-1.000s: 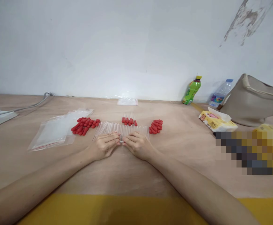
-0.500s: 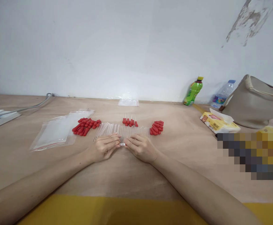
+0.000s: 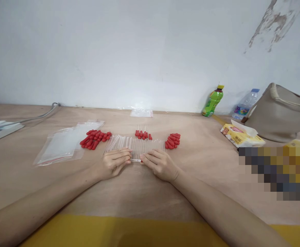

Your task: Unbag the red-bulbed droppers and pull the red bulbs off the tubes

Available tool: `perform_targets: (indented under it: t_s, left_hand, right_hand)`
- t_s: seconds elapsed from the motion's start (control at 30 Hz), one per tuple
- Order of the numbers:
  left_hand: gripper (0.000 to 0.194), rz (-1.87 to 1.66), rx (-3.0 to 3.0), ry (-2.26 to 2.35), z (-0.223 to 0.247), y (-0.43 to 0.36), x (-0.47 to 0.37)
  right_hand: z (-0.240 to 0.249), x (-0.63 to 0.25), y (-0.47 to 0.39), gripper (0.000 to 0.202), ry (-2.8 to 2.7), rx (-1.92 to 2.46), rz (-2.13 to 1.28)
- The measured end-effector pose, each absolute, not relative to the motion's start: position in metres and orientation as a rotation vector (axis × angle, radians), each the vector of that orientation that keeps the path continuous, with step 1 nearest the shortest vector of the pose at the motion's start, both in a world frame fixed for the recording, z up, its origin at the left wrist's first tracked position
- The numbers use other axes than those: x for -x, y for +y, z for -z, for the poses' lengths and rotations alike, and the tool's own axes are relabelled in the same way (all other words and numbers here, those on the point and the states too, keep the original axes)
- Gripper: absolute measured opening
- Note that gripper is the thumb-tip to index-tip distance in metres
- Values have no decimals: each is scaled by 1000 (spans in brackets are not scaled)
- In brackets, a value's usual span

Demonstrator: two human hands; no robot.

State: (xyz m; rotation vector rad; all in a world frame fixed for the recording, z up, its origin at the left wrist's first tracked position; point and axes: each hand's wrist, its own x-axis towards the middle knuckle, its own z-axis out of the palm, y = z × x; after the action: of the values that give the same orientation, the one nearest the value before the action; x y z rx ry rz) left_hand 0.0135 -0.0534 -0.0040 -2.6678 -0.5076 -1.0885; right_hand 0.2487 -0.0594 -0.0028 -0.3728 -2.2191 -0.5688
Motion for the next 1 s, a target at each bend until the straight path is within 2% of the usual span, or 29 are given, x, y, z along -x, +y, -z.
perform_targets:
  t_s: [0.17, 0.27, 0.5, 0.63, 0.7, 0.83, 1.0]
  left_hand:
    - [14, 1208, 2509, -700, -2, -49, 2]
    - [13, 1231, 2397, -863, -2, -43, 3]
    - [37, 1191, 2367, -945, 1, -32, -12]
    - [37, 1251, 2343, -814, 0, -31, -13]
    - [38, 1244, 2340, -755, 1, -31, -15]
    - [41, 1158, 2401, -674, 4, -30, -19]
    - [46, 1066, 2439, -647, 5, -31, -23]
  right_hand:
    - [3, -275, -47, 13, -2003, 679, 487]
    - [-5, -295, -35, 16, -1777, 941, 263]
    - [-12, -348, 8, 33, -1438, 1364, -26]
    - [-2, -358, 25, 38, -1242, 1377, -424]
    - [0, -355, 27, 34, -1224, 1378, -532]
    - [-1, -349, 27, 22, -1251, 1378, -578]
    - [1, -350, 28, 22, -1248, 1378, -527]
